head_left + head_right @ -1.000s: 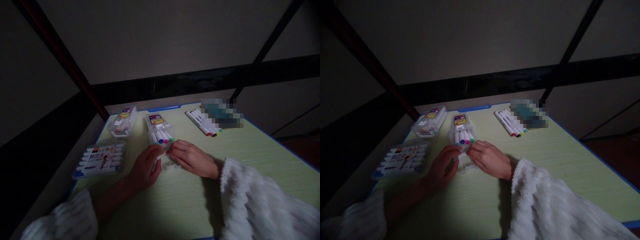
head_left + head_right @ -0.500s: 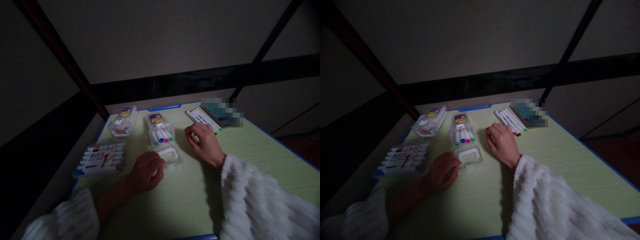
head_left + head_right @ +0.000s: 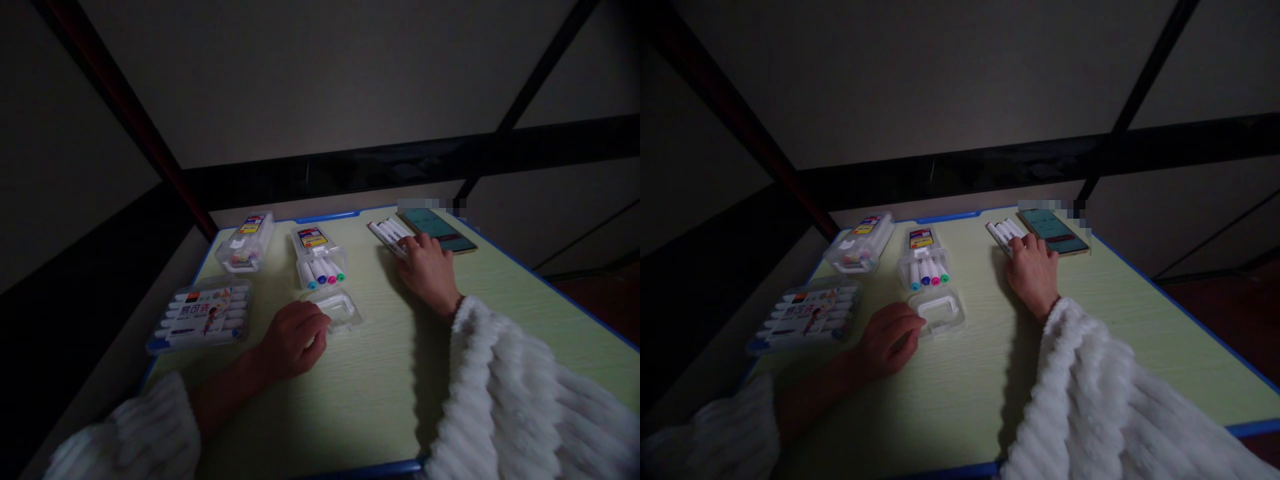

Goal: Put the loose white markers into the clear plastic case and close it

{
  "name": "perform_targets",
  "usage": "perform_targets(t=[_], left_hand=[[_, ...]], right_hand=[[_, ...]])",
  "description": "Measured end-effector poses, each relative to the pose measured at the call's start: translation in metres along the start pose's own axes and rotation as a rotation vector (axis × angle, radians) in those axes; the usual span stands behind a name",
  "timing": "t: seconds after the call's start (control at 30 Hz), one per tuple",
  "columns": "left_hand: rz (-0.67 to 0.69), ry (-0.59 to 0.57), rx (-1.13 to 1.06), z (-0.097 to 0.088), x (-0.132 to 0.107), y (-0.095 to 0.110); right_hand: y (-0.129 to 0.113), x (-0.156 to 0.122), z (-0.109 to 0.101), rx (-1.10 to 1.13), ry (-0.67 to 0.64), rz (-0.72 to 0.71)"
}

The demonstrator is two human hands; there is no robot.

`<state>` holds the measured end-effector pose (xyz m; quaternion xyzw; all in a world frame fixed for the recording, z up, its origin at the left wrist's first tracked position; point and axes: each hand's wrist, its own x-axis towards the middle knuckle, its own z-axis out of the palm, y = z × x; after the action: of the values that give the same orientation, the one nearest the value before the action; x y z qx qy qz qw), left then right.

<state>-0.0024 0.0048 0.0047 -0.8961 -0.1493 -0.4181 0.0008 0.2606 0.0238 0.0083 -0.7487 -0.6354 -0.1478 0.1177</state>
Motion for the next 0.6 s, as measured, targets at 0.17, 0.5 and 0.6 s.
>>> perform_targets(t=[0.17,0.5,0.6], left_hand=[[0.013,0.02,0.005,0.0008,0.0007,0.0009],[0.001,0.0,0.0,0.0005,0.0009,0.001],[0.003,-0.005,0.001,0.0,0.0013,0.0012]], right_hand=[[-0.0016,0.0005,0.0028,-0.054,-0.046,0.054],[-0.0011,0.0004,0.004,-0.08,-0.05,0.059],[-0.0012,0.0009,0.0037,-0.071,-0.063,0.062]])
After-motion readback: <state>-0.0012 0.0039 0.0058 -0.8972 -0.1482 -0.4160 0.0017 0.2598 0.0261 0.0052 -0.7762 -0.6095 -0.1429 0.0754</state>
